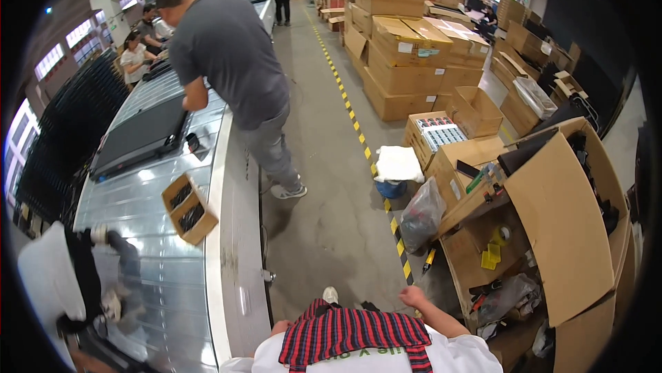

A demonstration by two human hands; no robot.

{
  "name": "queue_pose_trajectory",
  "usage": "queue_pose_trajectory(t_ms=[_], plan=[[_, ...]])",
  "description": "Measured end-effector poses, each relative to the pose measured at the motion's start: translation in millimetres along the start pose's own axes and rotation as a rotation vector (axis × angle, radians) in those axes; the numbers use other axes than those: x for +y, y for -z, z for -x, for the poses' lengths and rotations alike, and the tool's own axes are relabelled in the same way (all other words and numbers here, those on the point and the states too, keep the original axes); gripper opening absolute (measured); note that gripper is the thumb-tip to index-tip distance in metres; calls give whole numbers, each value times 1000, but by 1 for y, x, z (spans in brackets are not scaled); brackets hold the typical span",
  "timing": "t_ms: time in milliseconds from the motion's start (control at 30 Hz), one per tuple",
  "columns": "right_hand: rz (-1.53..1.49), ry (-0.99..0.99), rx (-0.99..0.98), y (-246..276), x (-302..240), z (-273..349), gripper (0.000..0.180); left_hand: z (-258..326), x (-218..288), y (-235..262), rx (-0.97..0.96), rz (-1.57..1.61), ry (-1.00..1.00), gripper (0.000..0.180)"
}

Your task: Applying labels and stickers to treadmills on a factory assembly line.

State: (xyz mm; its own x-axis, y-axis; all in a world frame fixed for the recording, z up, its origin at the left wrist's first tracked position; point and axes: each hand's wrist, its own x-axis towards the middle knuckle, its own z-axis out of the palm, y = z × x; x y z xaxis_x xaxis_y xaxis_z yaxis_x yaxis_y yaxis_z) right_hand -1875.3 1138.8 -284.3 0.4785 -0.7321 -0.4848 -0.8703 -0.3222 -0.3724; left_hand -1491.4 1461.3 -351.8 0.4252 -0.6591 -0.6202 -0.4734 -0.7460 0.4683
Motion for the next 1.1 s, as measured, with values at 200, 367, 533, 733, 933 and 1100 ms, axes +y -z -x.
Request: queue_pose_trajectory(t_ms=[200,367,533,733,933,1100], plan=[[-655,-615,-71,63,-6,-25,29,-106,109,162,-38,1,68,29],[-564,-389,-87,65,34,-134,15,-271,187,202,-93,-341,-72,26],[-267,-75,-26,113,66,-303,19,-367,377,239,-255,87,-184,23],[-782,-330,61,345,-12,-552,14,-473,457,305,-201,325,-317,25],[-700,-272,89,438,-75,-747,15,-592,577,429,-40,520,-111,37],[-564,-115,-217,477,-134,-822,25,-659,760,663,315,562,-1261,32]])
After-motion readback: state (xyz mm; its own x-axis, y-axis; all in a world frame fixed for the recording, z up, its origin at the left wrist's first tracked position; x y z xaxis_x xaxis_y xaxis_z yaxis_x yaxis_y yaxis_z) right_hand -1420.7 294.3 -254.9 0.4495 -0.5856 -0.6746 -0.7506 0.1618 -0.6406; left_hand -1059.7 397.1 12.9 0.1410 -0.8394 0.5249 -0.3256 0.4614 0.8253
